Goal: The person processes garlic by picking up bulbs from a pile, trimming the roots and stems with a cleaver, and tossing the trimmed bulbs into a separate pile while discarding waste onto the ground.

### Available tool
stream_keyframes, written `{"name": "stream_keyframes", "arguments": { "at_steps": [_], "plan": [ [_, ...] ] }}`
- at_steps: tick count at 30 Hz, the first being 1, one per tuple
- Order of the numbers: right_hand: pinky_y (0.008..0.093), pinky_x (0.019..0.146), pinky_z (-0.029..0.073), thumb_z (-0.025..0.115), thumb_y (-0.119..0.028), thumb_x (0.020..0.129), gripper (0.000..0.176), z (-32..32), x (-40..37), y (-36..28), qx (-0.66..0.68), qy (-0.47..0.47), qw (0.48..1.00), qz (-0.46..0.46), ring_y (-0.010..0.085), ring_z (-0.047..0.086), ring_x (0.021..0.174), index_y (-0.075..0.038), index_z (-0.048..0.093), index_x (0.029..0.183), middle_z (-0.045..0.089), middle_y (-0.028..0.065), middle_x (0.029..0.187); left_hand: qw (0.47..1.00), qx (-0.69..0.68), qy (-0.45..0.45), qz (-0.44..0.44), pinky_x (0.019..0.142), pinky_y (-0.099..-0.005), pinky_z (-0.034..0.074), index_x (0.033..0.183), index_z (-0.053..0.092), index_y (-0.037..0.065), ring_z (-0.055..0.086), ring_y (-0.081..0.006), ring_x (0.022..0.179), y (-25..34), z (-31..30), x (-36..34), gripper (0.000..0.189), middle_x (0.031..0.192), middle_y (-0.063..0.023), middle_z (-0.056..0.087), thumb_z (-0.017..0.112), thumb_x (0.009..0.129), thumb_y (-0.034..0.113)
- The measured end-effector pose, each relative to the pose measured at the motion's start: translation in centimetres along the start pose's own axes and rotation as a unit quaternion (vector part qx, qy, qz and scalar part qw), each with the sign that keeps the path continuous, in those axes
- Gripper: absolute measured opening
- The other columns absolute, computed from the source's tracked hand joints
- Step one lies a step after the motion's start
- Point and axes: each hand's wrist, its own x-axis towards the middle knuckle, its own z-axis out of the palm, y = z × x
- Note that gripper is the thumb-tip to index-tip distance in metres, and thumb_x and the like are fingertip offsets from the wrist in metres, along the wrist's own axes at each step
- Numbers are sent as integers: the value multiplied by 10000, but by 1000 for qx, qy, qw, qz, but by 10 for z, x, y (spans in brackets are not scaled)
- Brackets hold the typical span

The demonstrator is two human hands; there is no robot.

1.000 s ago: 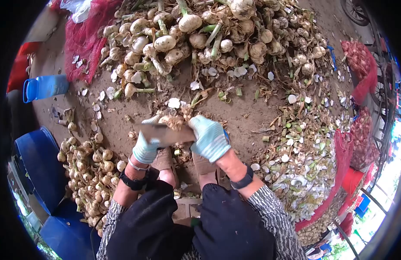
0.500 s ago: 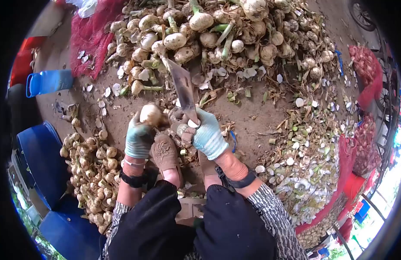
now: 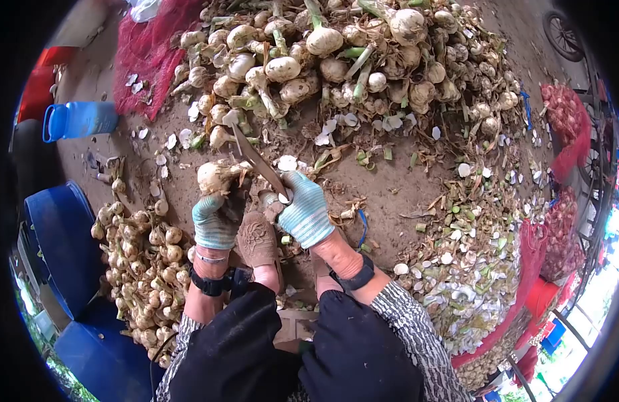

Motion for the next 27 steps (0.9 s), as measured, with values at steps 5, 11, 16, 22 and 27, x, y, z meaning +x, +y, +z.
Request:
{"name": "stream_keyframes", "arguments": {
  "at_steps": [5, 11, 16, 22, 27],
  "plan": [
    [322, 537, 455, 648, -95, 691, 233, 3, 2, 11, -12, 7, 999, -48, 272, 563, 588, 7, 560, 881, 560, 144, 706, 998, 46, -31, 40, 961, -404, 417, 1142, 458, -26, 535, -287, 1056, 3, 9, -1, 584, 1099, -158, 557, 699, 613, 27],
    [325, 539, 451, 653, -116, 693, 219, 10, 8, 14, 36, -1, 999, 5, 282, 555, 585, 1, 553, 848, 554, 153, 693, 999, 0, 2, 45, 934, -414, 436, 1149, 459, -14, 541, -282, 1045, 8, 10, 0, 556, 1083, -144, 566, 687, 658, 110],
    [245, 503, 417, 588, -28, 755, 68, 10, 23, 55, -144, -39, 988, 27, 101, 507, 556, -21, 535, 798, 483, -6, 602, 996, 6, -51, 74, 926, -433, 421, 1144, 475, 26, 553, -294, 1014, 17, 4, -10, 541, 1097, -131, 560, 654, 706, 288],
    [228, 381, 417, 501, 3, 829, 17, -38, 68, 12, 145, 42, 988, 20, 101, 496, 481, 16, 511, 830, 455, 21, 583, 601, 741, 246, 169, 629, -226, 491, 1155, 457, -14, 558, -131, 710, 120, -49, -101, 600, 881, -52, 579, 706, 615, 62],
    [392, 802, 467, 654, -148, 636, 252, -39, 159, -31, -289, 160, 901, -280, 299, 560, 928, -6, 601, 836, 583, 160, 996, 156, 891, 383, 189, 883, -333, 434, 1159, 455, 1, 515, -262, 993, 178, -63, -178, 645, 1144, -165, 473, 716, 573, 65]
  ]
}}
